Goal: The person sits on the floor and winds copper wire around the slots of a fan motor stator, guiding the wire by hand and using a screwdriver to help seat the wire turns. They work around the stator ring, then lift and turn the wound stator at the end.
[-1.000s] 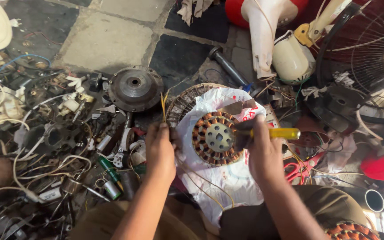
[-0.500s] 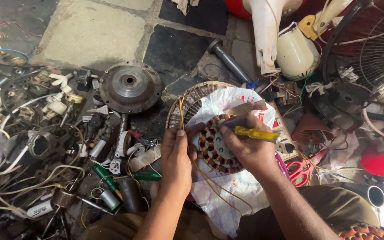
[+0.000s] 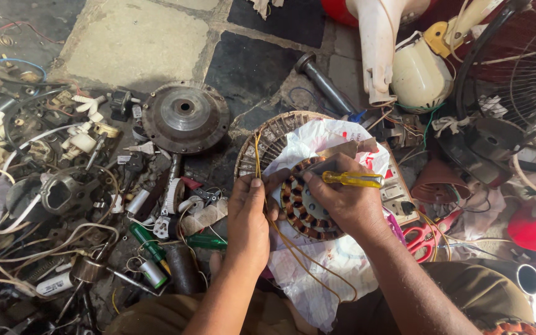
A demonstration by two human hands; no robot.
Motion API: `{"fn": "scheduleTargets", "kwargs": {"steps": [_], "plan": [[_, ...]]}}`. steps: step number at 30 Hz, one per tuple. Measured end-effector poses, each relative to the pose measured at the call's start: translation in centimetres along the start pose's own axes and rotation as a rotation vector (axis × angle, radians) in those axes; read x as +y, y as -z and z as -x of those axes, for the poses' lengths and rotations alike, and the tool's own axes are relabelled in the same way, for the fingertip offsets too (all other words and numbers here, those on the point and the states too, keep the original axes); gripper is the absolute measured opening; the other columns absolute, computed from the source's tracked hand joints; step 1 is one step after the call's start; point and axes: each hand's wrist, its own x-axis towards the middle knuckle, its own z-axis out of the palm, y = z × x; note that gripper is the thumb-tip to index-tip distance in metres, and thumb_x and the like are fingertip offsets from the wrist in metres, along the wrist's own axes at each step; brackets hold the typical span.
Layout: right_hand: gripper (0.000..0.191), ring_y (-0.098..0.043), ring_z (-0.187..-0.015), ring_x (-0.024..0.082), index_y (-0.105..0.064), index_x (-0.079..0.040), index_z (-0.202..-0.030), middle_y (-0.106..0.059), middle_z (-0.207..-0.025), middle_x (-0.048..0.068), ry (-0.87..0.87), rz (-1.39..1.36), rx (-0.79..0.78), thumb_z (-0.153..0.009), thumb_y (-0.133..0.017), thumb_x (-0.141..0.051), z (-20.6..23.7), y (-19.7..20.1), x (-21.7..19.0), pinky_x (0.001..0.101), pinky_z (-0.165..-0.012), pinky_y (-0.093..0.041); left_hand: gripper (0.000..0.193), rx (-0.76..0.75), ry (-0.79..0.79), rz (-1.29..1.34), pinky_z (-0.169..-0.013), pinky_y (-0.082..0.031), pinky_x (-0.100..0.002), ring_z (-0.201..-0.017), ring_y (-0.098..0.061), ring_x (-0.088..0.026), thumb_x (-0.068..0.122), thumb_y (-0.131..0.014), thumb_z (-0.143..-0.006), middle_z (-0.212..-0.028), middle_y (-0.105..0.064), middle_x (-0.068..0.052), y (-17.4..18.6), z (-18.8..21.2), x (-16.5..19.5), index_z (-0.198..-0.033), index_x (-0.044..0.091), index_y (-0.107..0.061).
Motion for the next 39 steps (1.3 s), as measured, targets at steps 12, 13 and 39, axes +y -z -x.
{"fn": "scheduleTargets", "kwargs": {"steps": [12, 13, 39], "plan": [[0.025, -0.071, -0.078, 0.018, -0.070, -0.003, -0.096, -0.073, -0.084, 0.009, 0.010, -0.010, 0.019, -0.087, -0.080, -0.025, 0.08, -0.14, 0.10, 0.0334, -0.070, -0.055, 0.015, 0.029, 0.011, 0.029, -0.056, -0.041, -0.022, -0.060, -0.047, -0.006, 0.020, -0.046, -0.107, -0.115, -0.077, -0.015, -0.09, -0.19, -0.38, -0.105, 0.008, -0.053], [0.025, -0.070, -0.078, 0.018, -0.070, -0.003, -0.096, -0.072, -0.084, 0.009, 0.030, -0.007, 0.015, -0.087, -0.080, -0.025, 0.05, -0.10, 0.13, 0.0336, -0.070, -0.055, 0.015, 0.028, 0.003, 0.023, -0.056, -0.041, -0.022, -0.060, -0.047, -0.006, 0.020, -0.046, -0.107, -0.115, -0.077, -0.015, -0.06, -0.19, -0.42, -0.105, 0.008, -0.054], [0.023, -0.072, -0.078, 0.017, -0.071, -0.004, -0.095, -0.074, -0.084, 0.008, -0.001, -0.046, 0.012, -0.087, -0.080, -0.023, 0.23, 0.07, 0.09, 0.0320, -0.070, -0.056, 0.014, 0.031, 0.010, 0.010, -0.056, -0.042, -0.022, -0.060, -0.047, -0.006, 0.020, -0.046, -0.106, -0.115, -0.076, -0.014, -0.12, -0.06, -0.09, -0.105, 0.008, -0.053]]}}
